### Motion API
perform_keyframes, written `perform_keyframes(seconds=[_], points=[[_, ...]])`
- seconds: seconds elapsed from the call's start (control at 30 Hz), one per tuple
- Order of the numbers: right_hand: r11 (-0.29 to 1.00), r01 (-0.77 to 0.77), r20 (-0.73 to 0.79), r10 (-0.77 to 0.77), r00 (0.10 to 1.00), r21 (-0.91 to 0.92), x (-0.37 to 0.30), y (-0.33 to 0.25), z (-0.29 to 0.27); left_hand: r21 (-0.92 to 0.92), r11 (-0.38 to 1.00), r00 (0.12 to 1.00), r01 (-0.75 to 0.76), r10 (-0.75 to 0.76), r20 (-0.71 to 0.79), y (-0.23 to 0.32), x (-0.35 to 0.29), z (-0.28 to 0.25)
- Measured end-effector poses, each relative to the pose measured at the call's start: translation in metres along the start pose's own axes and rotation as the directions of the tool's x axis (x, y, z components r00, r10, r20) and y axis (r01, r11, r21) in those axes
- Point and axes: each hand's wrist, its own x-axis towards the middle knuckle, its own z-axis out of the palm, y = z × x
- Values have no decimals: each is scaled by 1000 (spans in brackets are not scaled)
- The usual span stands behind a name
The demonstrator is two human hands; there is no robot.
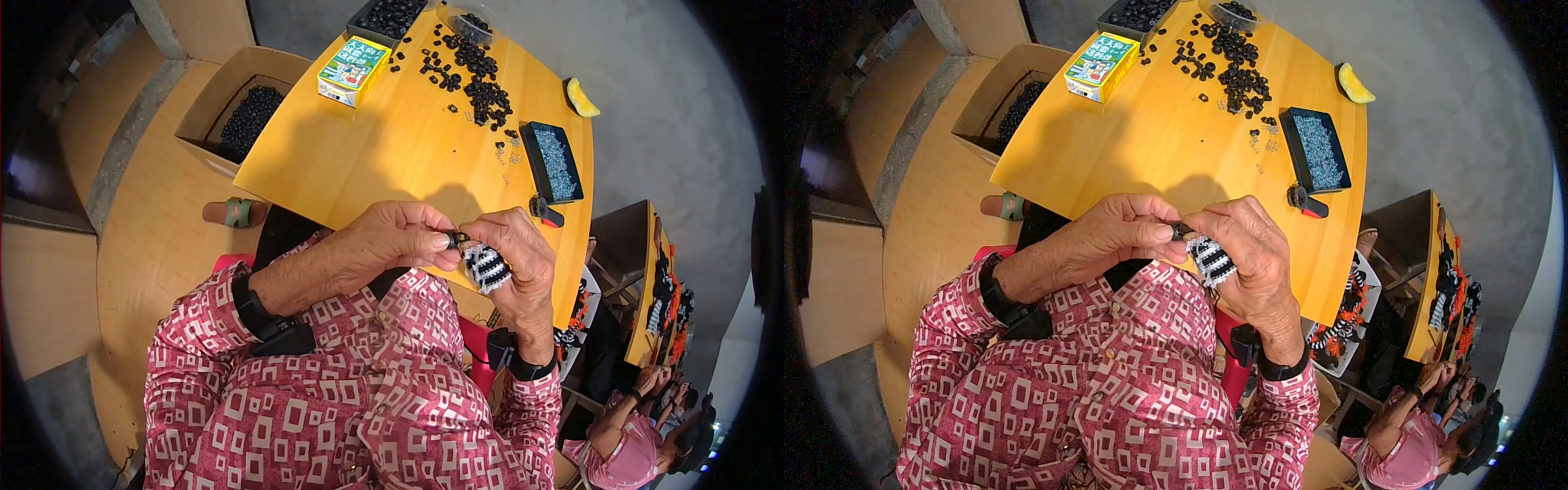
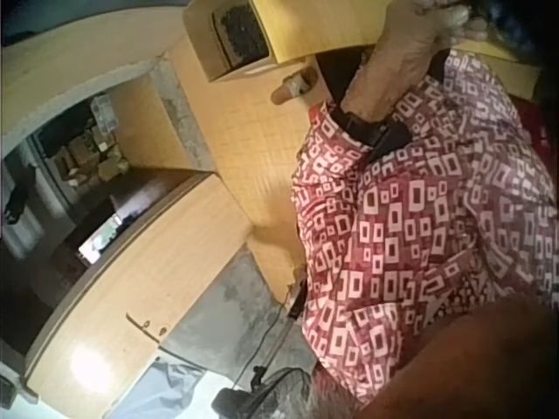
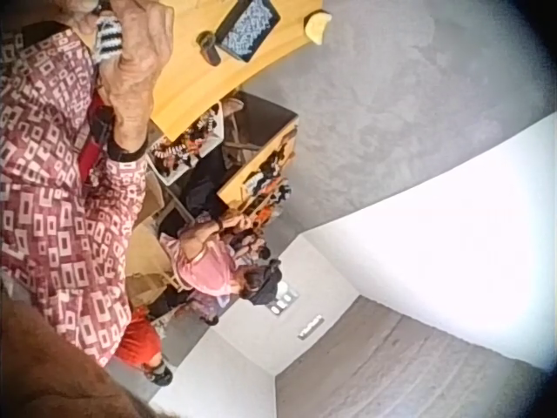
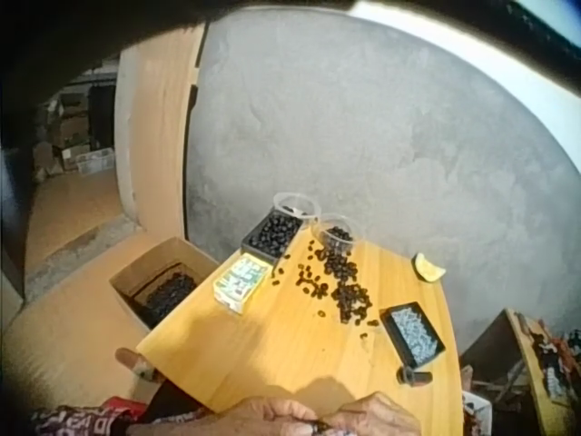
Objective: The person attaches black plastic pieces to a striped beaded craft piece by hand.
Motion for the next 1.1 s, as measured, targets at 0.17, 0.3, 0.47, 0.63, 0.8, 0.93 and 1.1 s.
perform_keyframes(seconds=[0.17,0.3,0.47,0.63,0.8,0.93,1.1], points=[[994,79,66,-74,995,-75,4,-4,-3,80,995,998,-53,54,-14,-3,1,-1],[989,112,118,-100,988,-99,9,-8,-7,154,984,995,-91,97,-33,-3,0,0],[975,188,164,-168,972,-118,14,-5,-7,189,972,986,-142,155,-57,-6,2,0],[991,131,135,-126,983,-25,8,5,1,210,968,983,-140,161,-90,-6,2,1],[998,4,27,-5,1000,66,-10,15,18,264,952,980,-158,184,-77,-11,6,-3],[992,-43,-50,49,998,120,-13,13,28,219,964,985,-149,165,-54,-12,7,-5],[980,-98,-116,119,986,173,-19,16,46,253,951,981,-176,191,-34,-12,10,-8]])
